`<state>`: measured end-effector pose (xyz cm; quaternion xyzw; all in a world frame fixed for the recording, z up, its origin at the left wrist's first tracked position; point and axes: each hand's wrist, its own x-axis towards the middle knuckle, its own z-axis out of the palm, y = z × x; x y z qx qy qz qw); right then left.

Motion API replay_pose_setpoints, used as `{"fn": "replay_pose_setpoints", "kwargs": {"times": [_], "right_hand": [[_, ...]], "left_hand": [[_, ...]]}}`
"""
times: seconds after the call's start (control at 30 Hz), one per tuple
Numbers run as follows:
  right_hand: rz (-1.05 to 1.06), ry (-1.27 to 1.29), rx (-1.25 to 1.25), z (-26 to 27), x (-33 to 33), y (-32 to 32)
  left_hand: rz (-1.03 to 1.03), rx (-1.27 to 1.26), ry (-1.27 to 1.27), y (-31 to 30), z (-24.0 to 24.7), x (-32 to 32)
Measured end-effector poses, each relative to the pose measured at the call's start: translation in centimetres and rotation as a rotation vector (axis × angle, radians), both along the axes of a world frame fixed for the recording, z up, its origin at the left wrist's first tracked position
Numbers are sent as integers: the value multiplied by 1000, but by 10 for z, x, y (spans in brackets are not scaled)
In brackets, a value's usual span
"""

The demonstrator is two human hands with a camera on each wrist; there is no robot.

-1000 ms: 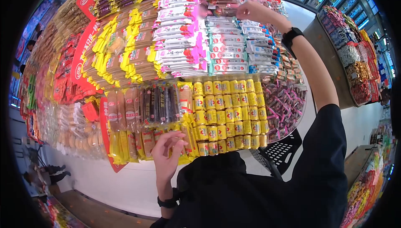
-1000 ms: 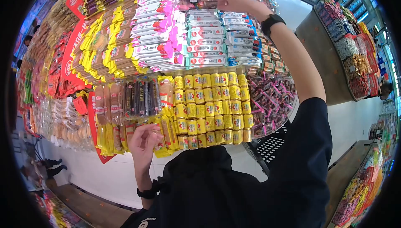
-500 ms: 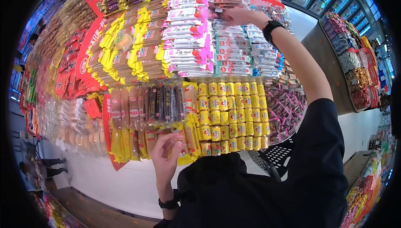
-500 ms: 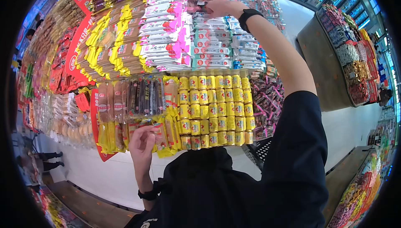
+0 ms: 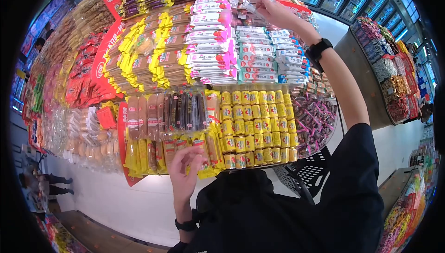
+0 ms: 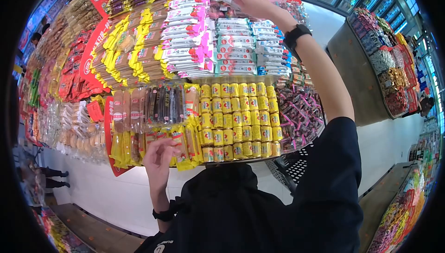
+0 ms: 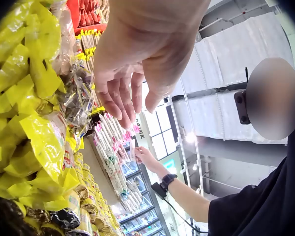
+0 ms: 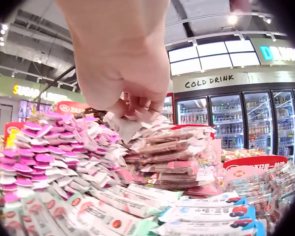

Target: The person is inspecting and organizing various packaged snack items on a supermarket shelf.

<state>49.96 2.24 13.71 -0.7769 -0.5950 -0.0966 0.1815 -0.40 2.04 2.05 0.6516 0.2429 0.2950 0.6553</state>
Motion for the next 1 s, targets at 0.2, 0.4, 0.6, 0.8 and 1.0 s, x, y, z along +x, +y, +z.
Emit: {"fn": "replay_pose_setpoints", "kwargs": {"times": [0.2,0.4,0.6,0.8,1.0], "right_hand": [[352,827,-178,24,-146,-67],[715,1513,-314,-73,-269,-104],[424,1839,-224,-80,-315,-121],[294,1581,20,-85,-341,-135],[247,1713,84,-88,-345,-144]], "left_hand": [[-45,-24,15,-8,13,12],[-58,-105,-257,-29,8,31],[121,-164,-212,-29,3,20],[203,-272,-243,-28,-1,11],[28,-244,-277,-28,-6,4]]}}
